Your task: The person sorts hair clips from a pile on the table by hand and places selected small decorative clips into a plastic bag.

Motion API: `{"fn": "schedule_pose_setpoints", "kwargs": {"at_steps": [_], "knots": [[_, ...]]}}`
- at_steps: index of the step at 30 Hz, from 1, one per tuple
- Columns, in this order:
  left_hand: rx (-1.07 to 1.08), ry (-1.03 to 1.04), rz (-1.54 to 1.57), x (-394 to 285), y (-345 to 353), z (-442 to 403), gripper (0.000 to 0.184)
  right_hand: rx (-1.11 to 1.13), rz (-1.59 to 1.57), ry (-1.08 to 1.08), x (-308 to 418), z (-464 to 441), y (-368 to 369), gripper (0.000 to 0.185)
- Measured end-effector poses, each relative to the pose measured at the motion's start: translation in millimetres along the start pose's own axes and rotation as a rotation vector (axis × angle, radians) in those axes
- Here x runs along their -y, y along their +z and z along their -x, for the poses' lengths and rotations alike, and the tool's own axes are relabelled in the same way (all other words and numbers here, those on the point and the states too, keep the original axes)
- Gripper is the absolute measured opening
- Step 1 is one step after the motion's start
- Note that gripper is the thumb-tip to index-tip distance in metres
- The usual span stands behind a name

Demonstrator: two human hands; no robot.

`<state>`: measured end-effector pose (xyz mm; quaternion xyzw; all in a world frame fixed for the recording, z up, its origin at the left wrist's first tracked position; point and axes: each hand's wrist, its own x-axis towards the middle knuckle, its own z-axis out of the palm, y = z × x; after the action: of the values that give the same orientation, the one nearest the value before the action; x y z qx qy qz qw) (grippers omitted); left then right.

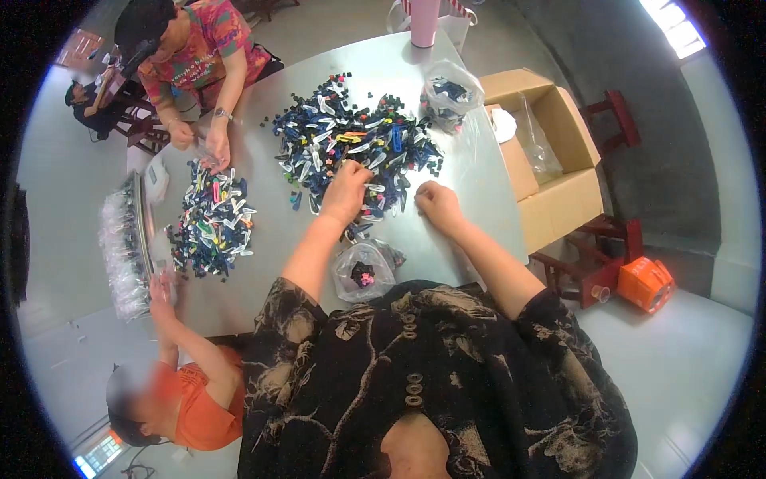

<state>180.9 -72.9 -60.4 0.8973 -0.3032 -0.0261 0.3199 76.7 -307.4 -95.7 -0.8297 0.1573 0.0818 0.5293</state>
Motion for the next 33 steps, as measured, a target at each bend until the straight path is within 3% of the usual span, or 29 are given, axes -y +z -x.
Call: {"fn": "schedule_pose_setpoints", "kwargs": {"at_steps": [2,5,6,9,12,19,25,28,31,33], "knots": [[0.004,-0.048,-0.022,9.8,-1.4,-2.7,0.024,0.023,-0.023,0.016,-12.3,3.4,-1.8,0.014],[-0.255,0.066,-0.008,7.7,-19.8,0.5,0.023,0.063,-0.203,-0.009,-27.8,1.5,-0.9,0.016],[-0.251,0.062,-0.013,9.1,-25.1,8.2,0.023,0.077,-0.215,-0.001,-27.3,1.7,-2.8,0.016],[-0.021,-0.19,0.067,11.6,-33.5,46.3,0.019,0.08,-0.303,0.044,-21.7,-0.6,-5.6,0.014],[0.131,-0.223,0.135,12.6,-16.6,84.8,0.016,0.076,-0.323,0.085,-10.7,-1.3,-7.7,0.013],[0.012,-0.311,0.13,11.5,12.4,78.8,0.011,0.103,-0.225,0.115,0.8,0.0,-11.8,0.014],[0.092,-0.356,0.097,6.5,7.0,66.3,0.009,0.101,-0.225,0.094,-2.5,-0.4,-9.9,0.013],[0.063,-0.321,0.093,5.5,5.4,65.1,0.011,0.092,-0.246,0.086,-4.0,-0.7,-9.9,0.013],[-0.12,-0.26,0.141,9.2,-10.1,67.7,0.011,0.096,-0.256,0.075,-8.1,-1.6,-9.2,0.013],[-0.219,-0.5,0.463,-1.0,-40.6,73.4,0.015,0.095,-0.246,0.071,-9.8,-1.0,-9.2,0.013]]}}
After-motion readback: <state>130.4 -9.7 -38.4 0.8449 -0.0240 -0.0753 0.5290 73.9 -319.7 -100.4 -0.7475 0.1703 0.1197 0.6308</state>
